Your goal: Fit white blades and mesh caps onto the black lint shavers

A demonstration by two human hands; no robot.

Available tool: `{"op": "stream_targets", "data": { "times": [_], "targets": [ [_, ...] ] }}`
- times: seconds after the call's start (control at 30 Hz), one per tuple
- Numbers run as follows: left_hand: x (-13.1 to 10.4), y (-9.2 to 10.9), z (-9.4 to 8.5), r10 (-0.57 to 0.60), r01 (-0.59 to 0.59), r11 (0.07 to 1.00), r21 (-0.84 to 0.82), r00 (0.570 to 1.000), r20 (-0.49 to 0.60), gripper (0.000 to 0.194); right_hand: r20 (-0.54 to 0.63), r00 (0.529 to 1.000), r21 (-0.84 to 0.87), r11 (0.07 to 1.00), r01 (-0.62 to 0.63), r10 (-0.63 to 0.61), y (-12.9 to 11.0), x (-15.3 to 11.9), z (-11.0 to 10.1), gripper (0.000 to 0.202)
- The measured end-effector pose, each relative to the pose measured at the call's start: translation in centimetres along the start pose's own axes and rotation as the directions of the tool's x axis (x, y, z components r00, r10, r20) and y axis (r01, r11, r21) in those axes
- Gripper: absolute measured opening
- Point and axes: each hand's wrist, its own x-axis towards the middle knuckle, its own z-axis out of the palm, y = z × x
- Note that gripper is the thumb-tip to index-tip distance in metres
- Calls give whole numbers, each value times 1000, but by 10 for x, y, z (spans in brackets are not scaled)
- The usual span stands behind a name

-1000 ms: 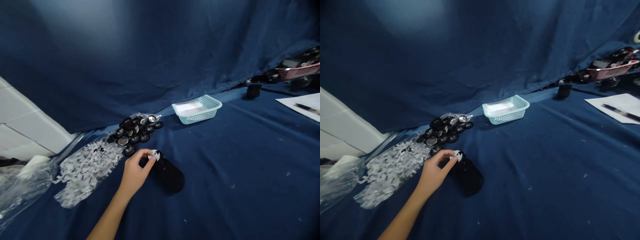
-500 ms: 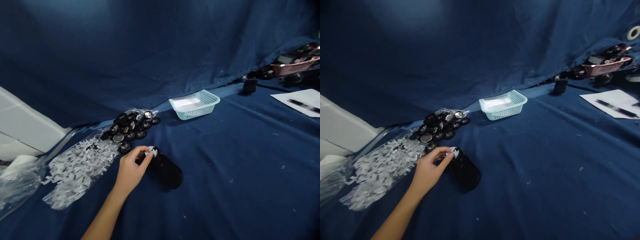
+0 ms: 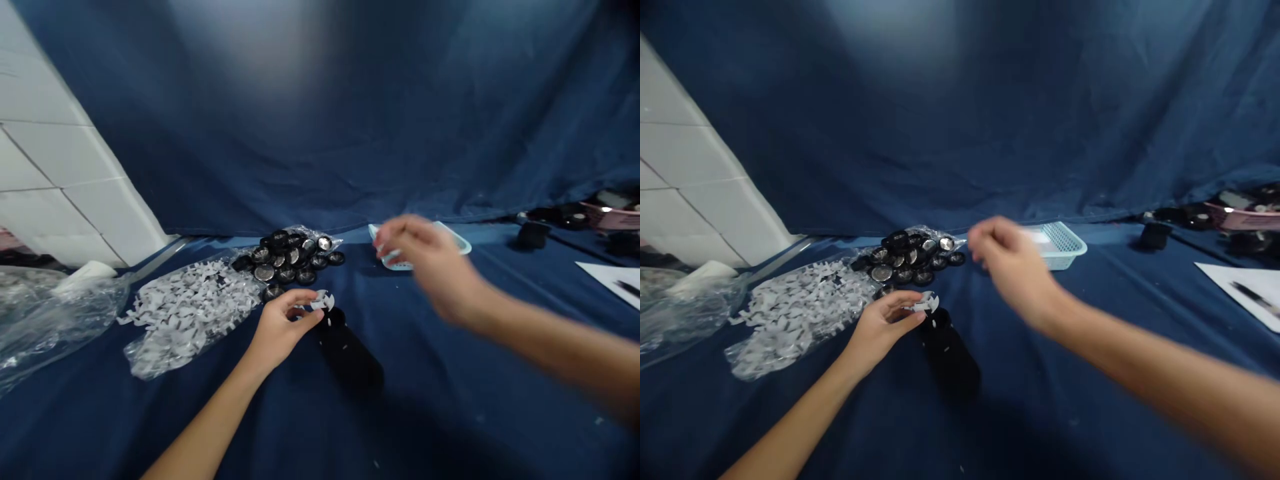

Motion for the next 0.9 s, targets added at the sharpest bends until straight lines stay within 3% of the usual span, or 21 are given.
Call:
{"op": "stream_targets", "data": {
  "times": [0.07,0.17,0.27,0.43,0.67,0.9],
  "targets": [
    [1,0,-1,-4,4,998,-59,1000,1,31,85,996,-9,1000,-25,26,24,-11,14,21],
    [0,2,-1,-8,9,997,-79,1000,14,30,258,965,32,997,-63,53,67,-31,39,44],
    [-2,3,-1,17,-17,999,-34,1000,21,29,367,930,113,990,-83,36,89,-42,57,53],
    [-5,6,1,71,-71,995,63,997,2,22,439,897,153,988,-22,-48,85,-43,62,42],
    [-7,7,2,78,-75,992,100,997,-25,20,400,917,139,989,-42,-17,88,-42,60,37],
    [-5,8,0,25,-22,996,90,999,-39,35,352,936,86,996,-23,-9,94,-44,60,47]
  ]
}}
